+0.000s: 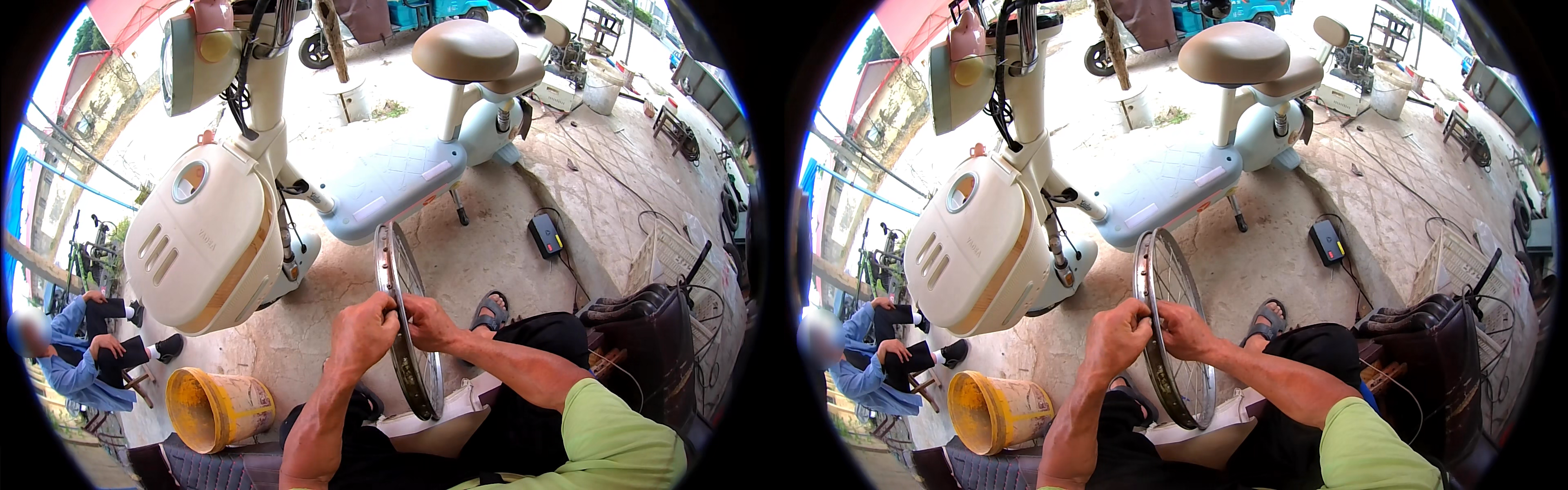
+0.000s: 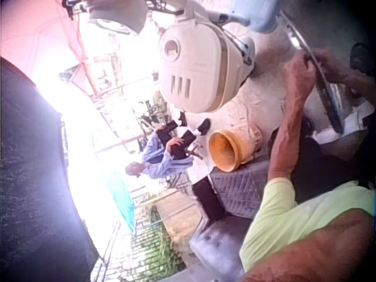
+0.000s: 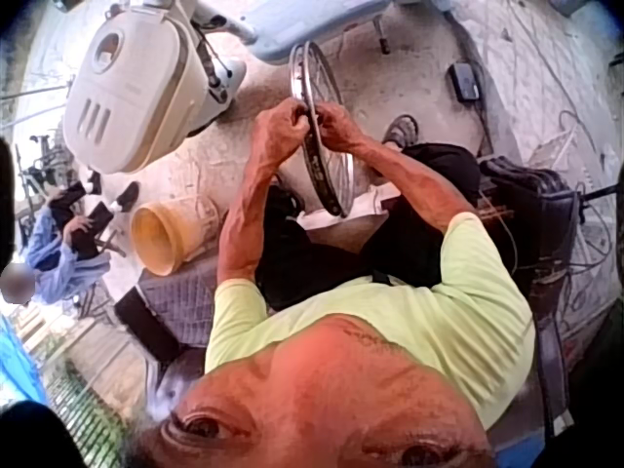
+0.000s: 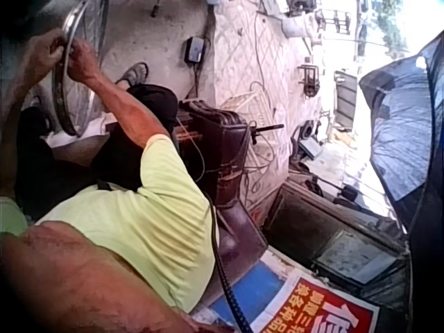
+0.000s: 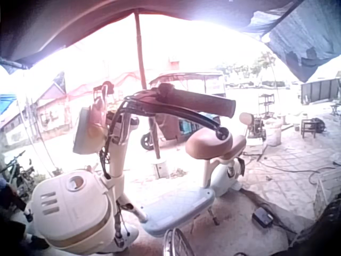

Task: The person sits and works on a bicycle wheel rim, repeatedly pressing and adjusting small metal components along the rim's edge with both hands. The person rotates the rim to access different sections while maintaining a seated position.

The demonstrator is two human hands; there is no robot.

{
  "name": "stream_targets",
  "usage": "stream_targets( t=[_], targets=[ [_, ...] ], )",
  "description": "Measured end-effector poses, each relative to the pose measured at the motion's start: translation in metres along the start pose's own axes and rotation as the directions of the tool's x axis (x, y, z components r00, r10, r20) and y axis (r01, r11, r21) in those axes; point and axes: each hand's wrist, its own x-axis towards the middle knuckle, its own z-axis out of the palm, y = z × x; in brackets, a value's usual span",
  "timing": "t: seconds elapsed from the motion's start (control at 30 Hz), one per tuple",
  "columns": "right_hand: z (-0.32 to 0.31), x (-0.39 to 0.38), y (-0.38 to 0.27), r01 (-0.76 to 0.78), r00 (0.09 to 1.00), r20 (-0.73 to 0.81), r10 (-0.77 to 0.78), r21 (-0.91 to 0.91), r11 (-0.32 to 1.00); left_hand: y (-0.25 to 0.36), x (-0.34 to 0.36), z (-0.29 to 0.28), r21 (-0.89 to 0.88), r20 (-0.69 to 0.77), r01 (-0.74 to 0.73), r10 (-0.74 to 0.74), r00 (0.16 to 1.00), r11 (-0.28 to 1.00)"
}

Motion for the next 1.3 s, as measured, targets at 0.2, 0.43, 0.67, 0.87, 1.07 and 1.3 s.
stream_targets(
  t=[0.2, 0.43, 0.67, 0.87, 1.07, 1.3],
  targets=[
    [0.002, 0.000, 0.003, -0.042, 0.999, 0.005, 0.042, 0.040, 0.998, 0.004, 0.002, -0.006, -0.045, 0.025, 0.019, -0.018, 1.000, 0.999],
    [0.013, -0.004, 0.026, 0.017, 1.000, -0.012, -0.015, 0.141, 0.990, -0.004, 0.006, 0.005, -0.096, -0.085, -0.103, 0.095, 0.992, 0.990],
    [-0.005, -0.007, 0.006, -0.010, 0.999, -0.037, 0.012, 0.039, 0.999, 0.013, 0.007, 0.012, -0.047, -0.066, -0.101, 0.098, 0.993, 0.994],
    [-0.008, -0.007, -0.002, 0.005, 0.999, -0.041, -0.001, 0.081, 0.997, 0.011, 0.007, 0.014, -0.065, -0.077, -0.063, 0.058, 0.995, 0.996],
    [-0.008, -0.005, 0.004, -0.017, 1.000, 0.007, 0.017, 0.028, 0.999, 0.008, 0.010, 0.012, -0.071, -0.018, -0.126, 0.125, 0.992, 0.990],
    [-0.008, -0.001, -0.005, -0.018, 1.000, 0.026, 0.016, 0.078, 0.997, 0.009, 0.010, 0.006, -0.052, -0.062, -0.069, 0.066, 0.996, 0.996]
  ],
)
